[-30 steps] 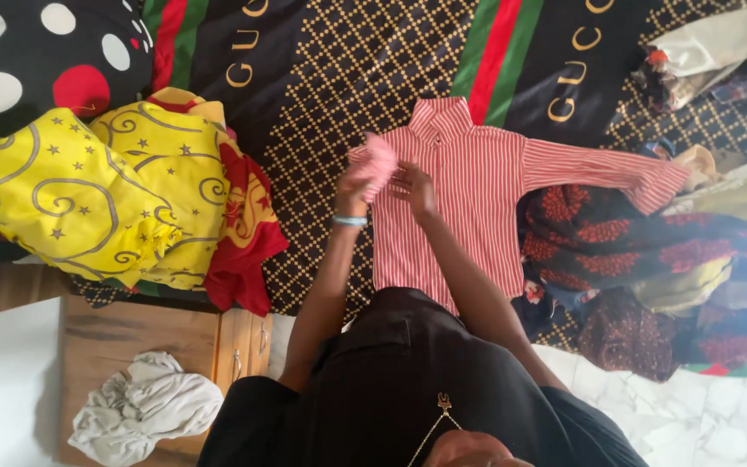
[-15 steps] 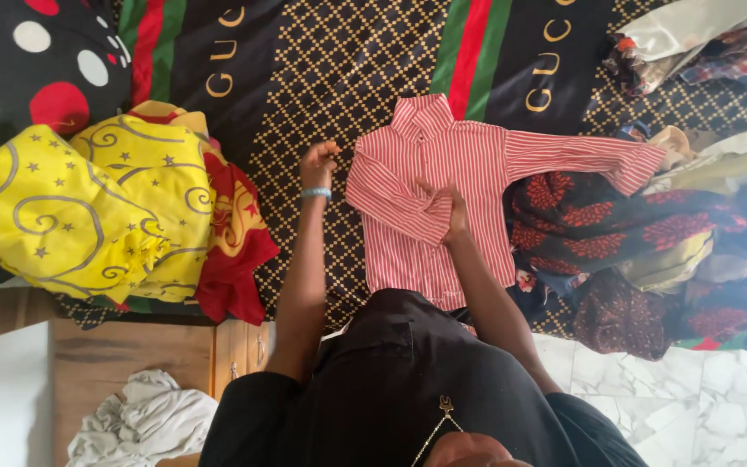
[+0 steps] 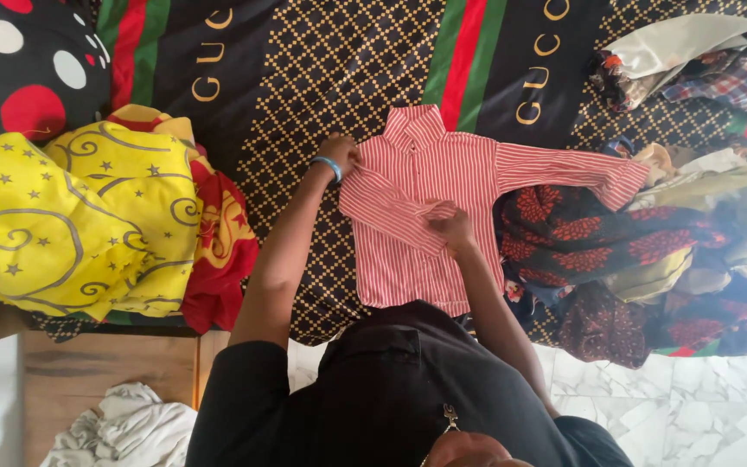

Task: The person folds a striped shirt on a bed, carries it to a closet, and places it on a shelf before returning to pick up a patterned garment.

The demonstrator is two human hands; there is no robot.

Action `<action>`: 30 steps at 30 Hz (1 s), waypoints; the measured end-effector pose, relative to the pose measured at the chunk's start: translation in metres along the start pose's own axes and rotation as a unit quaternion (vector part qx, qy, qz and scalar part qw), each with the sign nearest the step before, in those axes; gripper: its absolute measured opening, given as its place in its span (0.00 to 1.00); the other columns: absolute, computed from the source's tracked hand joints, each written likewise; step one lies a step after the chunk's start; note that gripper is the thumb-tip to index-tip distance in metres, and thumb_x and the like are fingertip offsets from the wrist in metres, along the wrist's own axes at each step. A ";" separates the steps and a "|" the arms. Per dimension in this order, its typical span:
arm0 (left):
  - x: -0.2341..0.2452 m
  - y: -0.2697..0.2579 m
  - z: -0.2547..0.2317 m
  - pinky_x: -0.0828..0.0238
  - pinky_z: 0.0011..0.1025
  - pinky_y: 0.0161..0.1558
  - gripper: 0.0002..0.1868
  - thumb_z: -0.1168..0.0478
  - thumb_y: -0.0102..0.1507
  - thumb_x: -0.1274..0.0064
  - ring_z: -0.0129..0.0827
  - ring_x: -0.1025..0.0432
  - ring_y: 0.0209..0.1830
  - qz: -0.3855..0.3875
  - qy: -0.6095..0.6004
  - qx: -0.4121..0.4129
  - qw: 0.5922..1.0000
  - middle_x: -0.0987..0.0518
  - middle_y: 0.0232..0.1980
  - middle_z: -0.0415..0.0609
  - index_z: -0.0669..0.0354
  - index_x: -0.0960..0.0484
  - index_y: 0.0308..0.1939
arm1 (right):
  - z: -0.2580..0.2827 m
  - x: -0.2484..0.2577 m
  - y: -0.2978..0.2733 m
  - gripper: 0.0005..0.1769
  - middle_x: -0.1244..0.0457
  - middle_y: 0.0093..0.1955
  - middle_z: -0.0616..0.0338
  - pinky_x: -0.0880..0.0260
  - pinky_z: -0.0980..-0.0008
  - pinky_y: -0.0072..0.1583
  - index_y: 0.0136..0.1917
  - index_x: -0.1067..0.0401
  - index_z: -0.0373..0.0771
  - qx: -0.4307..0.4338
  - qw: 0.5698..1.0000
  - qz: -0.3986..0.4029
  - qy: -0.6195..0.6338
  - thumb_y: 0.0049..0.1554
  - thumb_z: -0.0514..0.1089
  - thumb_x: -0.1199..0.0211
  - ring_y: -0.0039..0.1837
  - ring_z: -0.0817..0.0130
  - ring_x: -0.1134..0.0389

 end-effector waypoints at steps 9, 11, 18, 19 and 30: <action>0.017 -0.003 0.020 0.32 0.48 0.56 0.08 0.63 0.55 0.41 0.46 0.31 0.54 -0.094 0.073 0.016 0.993 0.20 0.46 0.44 0.42 0.09 0.27 | -0.056 0.093 0.064 0.13 0.40 0.37 0.60 0.45 0.70 0.37 0.43 0.29 0.25 0.067 0.985 -0.154 -0.042 0.59 0.30 0.24 0.38 0.73 0.44; 0.016 -0.003 0.025 0.33 0.50 0.56 0.06 0.62 0.54 0.40 0.49 0.33 0.56 -0.104 0.080 0.042 0.990 0.21 0.47 0.45 0.45 0.09 0.27 | -0.037 0.085 0.054 0.09 0.38 0.35 0.61 0.43 0.72 0.35 0.41 0.28 0.29 0.055 0.984 -0.169 0.012 0.56 0.29 0.28 0.35 0.74 0.42; 0.039 -0.019 0.010 0.43 0.60 0.65 0.05 0.56 0.50 0.37 0.50 0.36 0.59 -0.148 0.025 0.165 0.975 0.24 0.49 0.48 0.50 0.12 0.22 | -0.063 0.110 0.079 0.06 0.34 0.36 0.63 0.36 0.78 0.39 0.39 0.28 0.32 0.092 0.958 -0.240 0.128 0.52 0.25 0.37 0.37 0.78 0.35; 0.039 -0.021 0.007 0.43 0.60 0.65 0.05 0.56 0.50 0.37 0.50 0.36 0.59 -0.148 0.027 0.165 0.975 0.24 0.49 0.48 0.50 0.12 0.22 | -0.062 0.113 0.083 0.06 0.34 0.36 0.63 0.36 0.78 0.39 0.39 0.28 0.32 0.091 0.958 -0.241 0.130 0.52 0.25 0.37 0.37 0.78 0.35; 0.030 -0.031 0.017 0.44 0.54 0.58 0.04 0.54 0.53 0.37 0.48 0.38 0.58 -0.211 -0.049 0.137 0.966 0.27 0.46 0.45 0.46 0.15 0.27 | -0.102 0.109 0.066 0.10 0.37 0.33 0.62 0.47 0.74 0.26 0.49 0.30 0.34 -0.013 0.970 -0.217 0.106 0.53 0.29 0.37 0.27 0.77 0.40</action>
Point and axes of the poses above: each hand's wrist, its own y-axis towards the middle knuckle, its own x-axis out of the back of the hand, z = x × y, the point moved 9 cm from there along y, towards the middle knuckle
